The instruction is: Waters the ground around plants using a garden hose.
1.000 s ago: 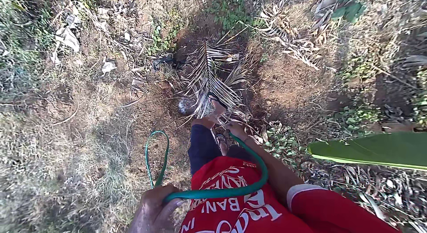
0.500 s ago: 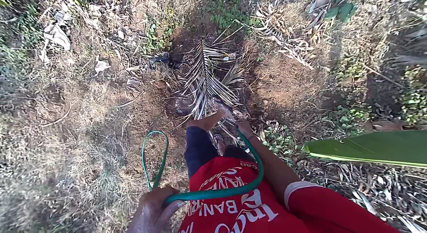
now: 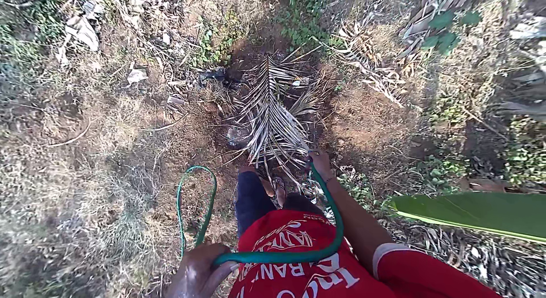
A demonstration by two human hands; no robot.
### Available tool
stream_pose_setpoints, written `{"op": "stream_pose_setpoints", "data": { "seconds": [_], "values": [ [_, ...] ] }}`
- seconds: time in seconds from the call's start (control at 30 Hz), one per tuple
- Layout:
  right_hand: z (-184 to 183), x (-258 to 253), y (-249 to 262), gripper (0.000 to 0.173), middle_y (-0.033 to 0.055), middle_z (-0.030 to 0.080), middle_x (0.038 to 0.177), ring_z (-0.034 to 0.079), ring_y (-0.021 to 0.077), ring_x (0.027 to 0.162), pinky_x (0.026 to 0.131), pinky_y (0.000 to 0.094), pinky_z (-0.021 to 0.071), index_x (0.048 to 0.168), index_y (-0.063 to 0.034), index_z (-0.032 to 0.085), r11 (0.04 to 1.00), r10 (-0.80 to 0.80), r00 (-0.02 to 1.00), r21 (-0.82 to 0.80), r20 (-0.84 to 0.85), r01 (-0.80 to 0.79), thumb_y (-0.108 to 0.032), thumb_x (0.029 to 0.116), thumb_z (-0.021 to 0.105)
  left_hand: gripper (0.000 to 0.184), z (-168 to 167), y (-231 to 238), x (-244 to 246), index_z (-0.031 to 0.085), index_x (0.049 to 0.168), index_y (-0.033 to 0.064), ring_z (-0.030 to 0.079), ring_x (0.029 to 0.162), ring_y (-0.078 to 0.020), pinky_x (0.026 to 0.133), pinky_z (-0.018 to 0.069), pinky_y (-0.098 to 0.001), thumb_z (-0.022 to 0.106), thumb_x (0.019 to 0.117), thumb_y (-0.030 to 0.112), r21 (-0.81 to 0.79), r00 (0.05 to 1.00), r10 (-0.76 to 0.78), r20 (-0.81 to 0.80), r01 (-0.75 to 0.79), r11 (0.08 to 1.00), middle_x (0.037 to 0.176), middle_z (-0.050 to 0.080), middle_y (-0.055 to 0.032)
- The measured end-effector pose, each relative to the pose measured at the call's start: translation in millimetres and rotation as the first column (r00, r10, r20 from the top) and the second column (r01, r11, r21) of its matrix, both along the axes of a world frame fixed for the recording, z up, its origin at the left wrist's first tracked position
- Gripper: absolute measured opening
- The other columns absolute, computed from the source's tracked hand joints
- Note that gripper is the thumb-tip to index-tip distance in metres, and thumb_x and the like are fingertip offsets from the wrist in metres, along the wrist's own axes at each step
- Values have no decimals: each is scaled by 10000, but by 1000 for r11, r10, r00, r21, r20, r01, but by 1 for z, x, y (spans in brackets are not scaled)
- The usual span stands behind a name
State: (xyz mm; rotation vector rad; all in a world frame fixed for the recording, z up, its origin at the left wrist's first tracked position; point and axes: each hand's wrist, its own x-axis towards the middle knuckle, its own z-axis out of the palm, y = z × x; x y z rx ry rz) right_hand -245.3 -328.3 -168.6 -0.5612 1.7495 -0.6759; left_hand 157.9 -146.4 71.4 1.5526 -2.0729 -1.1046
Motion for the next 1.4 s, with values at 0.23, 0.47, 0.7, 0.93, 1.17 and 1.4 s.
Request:
{"op": "stream_pose_setpoints", "data": {
  "seconds": [0.23,0.47,0.7,0.93,1.17,1.4],
  "values": [
    [12,3,-17,294,139,687,845,643,166,577,544,312,563,1322,49,527,998,-19,1000,-59,-16,18,-108,1084,457,448,-12,-22,24,727,894,218,567,552,-40,521,492,-275,581,966,635,-15,999,-20,-32,19,1000,658,630,74],
    [15,36,-19,317,143,666,869,637,163,604,575,320,565,1342,58,509,991,125,987,55,-100,-120,-117,1081,466,451,-12,-18,71,735,908,155,606,596,-79,563,522,-310,601,981,579,9,994,38,-99,-37,999,685,656,26],
    [30,70,9,323,134,677,858,642,161,594,579,323,573,1346,51,518,991,132,979,47,-156,-126,-131,1084,467,461,4,-10,107,736,898,154,617,614,-90,589,534,-332,585,988,581,45,991,14,-131,-8,999,692,664,23],
    [38,101,41,316,149,678,886,642,173,646,650,353,575,1293,74,554,987,150,971,94,-186,-134,-144,1079,473,419,28,-2,141,752,938,118,650,657,-134,627,550,-376,622,995,512,104,996,-31,-80,40,994,738,695,-24],
    [55,134,28,320,136,658,887,614,158,616,611,323,553,1324,55,532,981,182,975,85,-126,-172,-153,1093,457,484,31,10,156,759,940,110,668,686,-125,640,557,-354,566,1010,549,69,997,-30,-71,35,997,767,716,-28],
    [49,131,17,328,183,668,965,652,196,699,705,362,573,1324,70,543,948,288,943,188,-168,-256,-139,1088,456,481,31,15,159,757,947,78,675,690,-145,652,565,-372,574,1017,517,65,997,-2,-72,6,998,771,720,-56]
  ]
}}
